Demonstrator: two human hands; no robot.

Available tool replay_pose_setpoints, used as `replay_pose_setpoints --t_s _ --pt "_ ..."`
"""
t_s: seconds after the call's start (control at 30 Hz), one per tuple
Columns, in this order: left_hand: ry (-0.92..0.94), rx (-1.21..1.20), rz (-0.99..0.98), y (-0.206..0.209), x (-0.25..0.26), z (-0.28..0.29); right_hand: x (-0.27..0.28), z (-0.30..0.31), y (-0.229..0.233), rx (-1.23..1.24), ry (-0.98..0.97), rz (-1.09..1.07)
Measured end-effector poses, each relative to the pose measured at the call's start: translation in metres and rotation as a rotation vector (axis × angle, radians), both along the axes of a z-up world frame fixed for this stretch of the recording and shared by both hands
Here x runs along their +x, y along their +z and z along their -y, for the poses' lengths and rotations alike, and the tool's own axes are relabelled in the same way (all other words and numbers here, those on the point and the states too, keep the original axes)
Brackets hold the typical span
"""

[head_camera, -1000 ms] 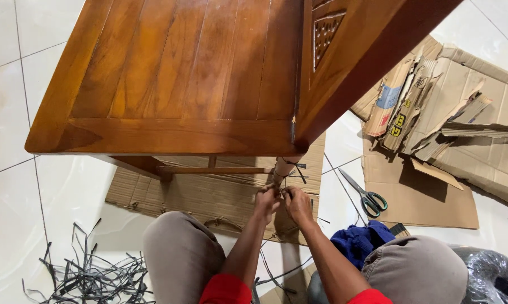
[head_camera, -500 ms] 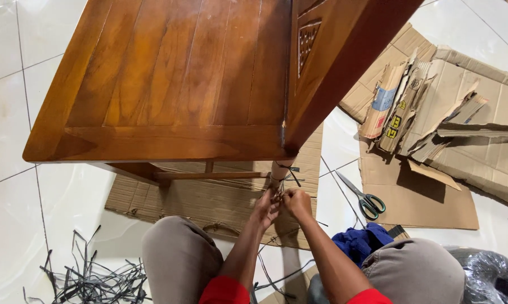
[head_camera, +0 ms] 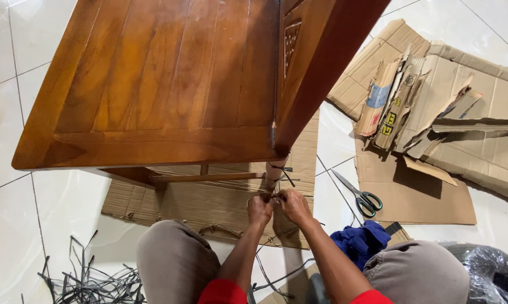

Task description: Wrapping the legs of a wooden chair with protective plastic strips

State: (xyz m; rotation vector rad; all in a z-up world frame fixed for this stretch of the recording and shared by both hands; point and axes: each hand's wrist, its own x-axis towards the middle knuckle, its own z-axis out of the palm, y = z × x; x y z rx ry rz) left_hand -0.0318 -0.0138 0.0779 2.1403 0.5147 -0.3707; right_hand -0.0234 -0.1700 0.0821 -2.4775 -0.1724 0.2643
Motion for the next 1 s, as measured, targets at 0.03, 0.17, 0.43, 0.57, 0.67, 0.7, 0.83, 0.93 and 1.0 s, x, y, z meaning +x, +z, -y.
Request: replay_pose_setpoints --t_s 0.03,0.17,0.43,0.57,0.67,0.7,0.83,0.93,1.0 --pt "-0.001 0.0 -0.001 0.004 0.0 -0.001 0.002 0.004 -0.001 0.0 -0.001 -0.001" --pt "-0.08 0.114 0.118 0.001 -0.002 -0.01 0.005 0.016 0.013 0.062 -0.1 -0.027" --pt "0.277 -0.162 0.099 0.033 0.003 -0.007 0.033 0.024 0.027 -0.034 -0.189 -0.201" --pt "-0.042 0.247 0.133 -0.072 0.015 -0.017 0.042 0.025 0.055 -0.118 -0.207 -0.236" --pt "-0.028 0.254 0.108 -0.028 0.015 -0.016 0.055 0.031 0.04 -0.114 -0.209 -0.252" --pt "-0.022 0.265 0.065 -0.008 0.013 -0.017 0.058 0.033 0.032 -0.124 -0.222 -0.272" --pt "0.0 0.197 0.096 0.0 0.012 -0.018 0.06 0.034 0.037 -0.072 -0.22 -0.245" --pt "-0.076 0.295 0.095 -0.006 0.011 -0.01 0.054 0.03 0.057 -0.067 -0.229 -0.23" --pt "-0.125 0.388 0.045 0.014 0.012 0.004 0.05 0.027 0.063 -0.044 -0.242 -0.165"
